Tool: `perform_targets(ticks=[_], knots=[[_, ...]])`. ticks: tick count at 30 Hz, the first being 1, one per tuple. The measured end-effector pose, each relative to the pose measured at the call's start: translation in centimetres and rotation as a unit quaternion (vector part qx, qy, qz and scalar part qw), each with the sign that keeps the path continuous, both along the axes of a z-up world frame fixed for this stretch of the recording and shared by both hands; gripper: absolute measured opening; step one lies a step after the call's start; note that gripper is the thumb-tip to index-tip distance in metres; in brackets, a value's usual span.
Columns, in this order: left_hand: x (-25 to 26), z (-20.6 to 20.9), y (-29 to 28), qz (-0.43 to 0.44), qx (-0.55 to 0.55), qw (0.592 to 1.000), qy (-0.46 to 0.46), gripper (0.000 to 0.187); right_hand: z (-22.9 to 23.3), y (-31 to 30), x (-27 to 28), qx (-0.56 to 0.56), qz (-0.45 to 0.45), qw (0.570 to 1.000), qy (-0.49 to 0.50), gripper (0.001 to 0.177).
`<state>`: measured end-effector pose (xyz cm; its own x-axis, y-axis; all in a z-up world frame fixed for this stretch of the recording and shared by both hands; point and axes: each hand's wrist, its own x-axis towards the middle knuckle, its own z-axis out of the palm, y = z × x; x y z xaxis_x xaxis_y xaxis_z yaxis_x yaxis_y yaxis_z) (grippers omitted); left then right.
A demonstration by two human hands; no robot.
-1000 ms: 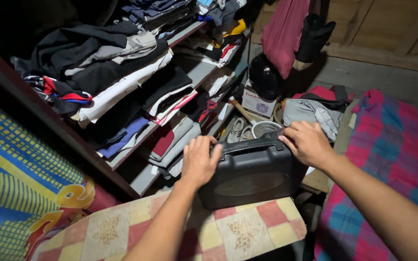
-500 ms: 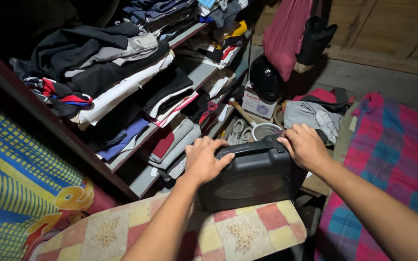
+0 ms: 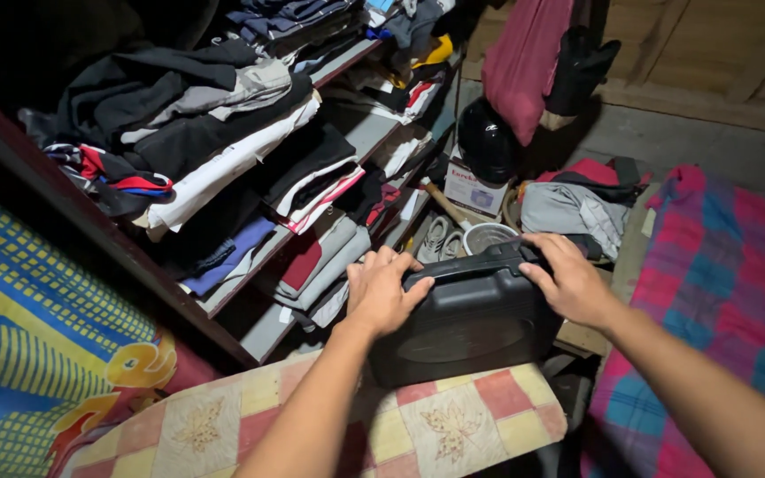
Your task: The person folds a white t-shirt on an ironing board, places it inside a black portable electric press, closes the lid, and then removes the shirt to fold it again. The person repeats this process with another white t-shirt.
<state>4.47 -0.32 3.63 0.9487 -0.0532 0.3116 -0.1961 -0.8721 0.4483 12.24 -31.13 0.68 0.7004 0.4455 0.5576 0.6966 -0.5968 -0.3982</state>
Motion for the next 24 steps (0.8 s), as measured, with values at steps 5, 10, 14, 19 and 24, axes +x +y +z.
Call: perform_targets(ticks=[5, 10, 14, 19, 24], knots=[[0.2, -0.1, 0.0, -0.001, 0.003, 1.000, -0.004, 0.032, 1.2, -1.3, 1.6, -0.035, 0.064, 0.996, 0.051, 0.042], [0.3, -0.4, 0.1, 0.003, 0.002, 1.000, -0.003, 0.032, 1.7, -1.2, 2.4, -0.090, 0.058, 0.991, 0.077, 0.039], [0.4, -0.6, 0.0, 0.007, 0.013, 1.000, -0.009, 0.034, 1.3, -1.7, 2.9, -0.129, 0.078, 0.987, 0.049, 0.034], [0.5, -0.4, -0.3, 0.017, 0.015, 1.000, -0.009, 0.036, -0.1, -1.7, 2.2, -0.144, 0.086, 0.984, 0.052, 0.032], [0.3, -0.5, -0.6, 0.020, 0.029, 0.999, 0.007, 0.037, 0.5, -0.7, -0.7, -0.247, -0.002, 0.968, -0.040, 0.059]])
